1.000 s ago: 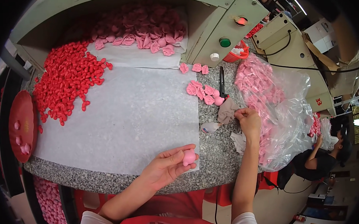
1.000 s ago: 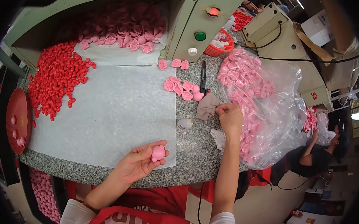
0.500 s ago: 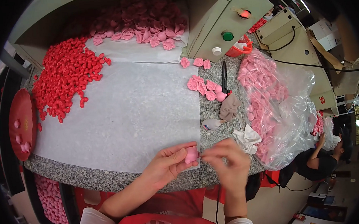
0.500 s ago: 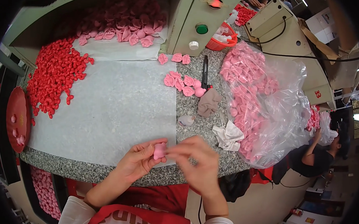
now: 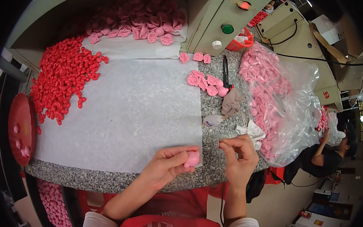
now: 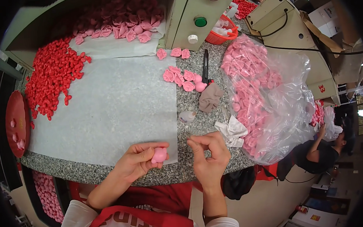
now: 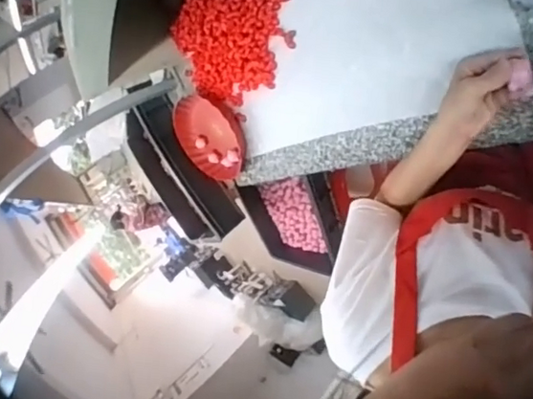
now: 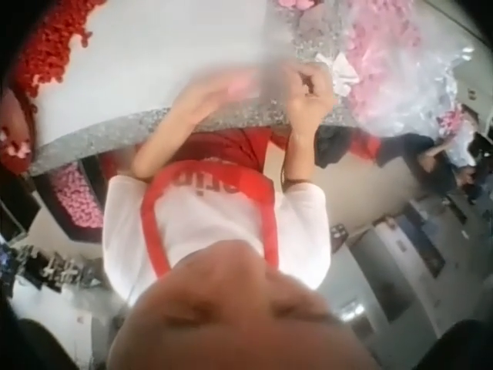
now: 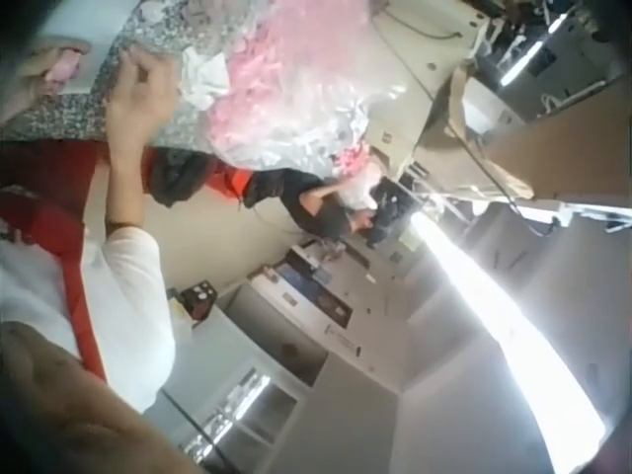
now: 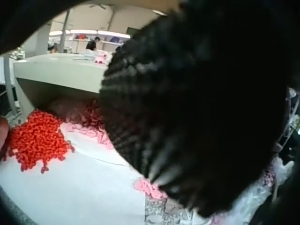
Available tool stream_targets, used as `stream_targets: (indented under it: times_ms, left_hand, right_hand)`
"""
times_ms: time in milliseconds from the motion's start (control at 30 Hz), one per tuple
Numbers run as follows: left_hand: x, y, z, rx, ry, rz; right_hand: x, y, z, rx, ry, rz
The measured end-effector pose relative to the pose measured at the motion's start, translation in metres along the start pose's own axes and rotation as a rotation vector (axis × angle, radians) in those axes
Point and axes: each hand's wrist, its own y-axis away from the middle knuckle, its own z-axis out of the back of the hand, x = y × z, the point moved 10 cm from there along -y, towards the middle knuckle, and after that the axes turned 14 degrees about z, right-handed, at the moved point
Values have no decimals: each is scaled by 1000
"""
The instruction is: Assembling small pink plastic toy components using an applicator bottle at a factory workbench.
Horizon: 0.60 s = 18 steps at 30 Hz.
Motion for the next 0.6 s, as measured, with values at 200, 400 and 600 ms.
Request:
stream_targets:
  times_ms: [200,400,600]
  left_hand:
    - [-1,-2,13,-79,34,-12]
    - [6,1,4,-15,5,32]
    - [4,-3,4,17,25,32]
  right_hand:
    - [5,10,-9,62,-210,-90]
    - [37,11,-35,221,-78,153]
    - [-14,-5,30,-110,70,-7]
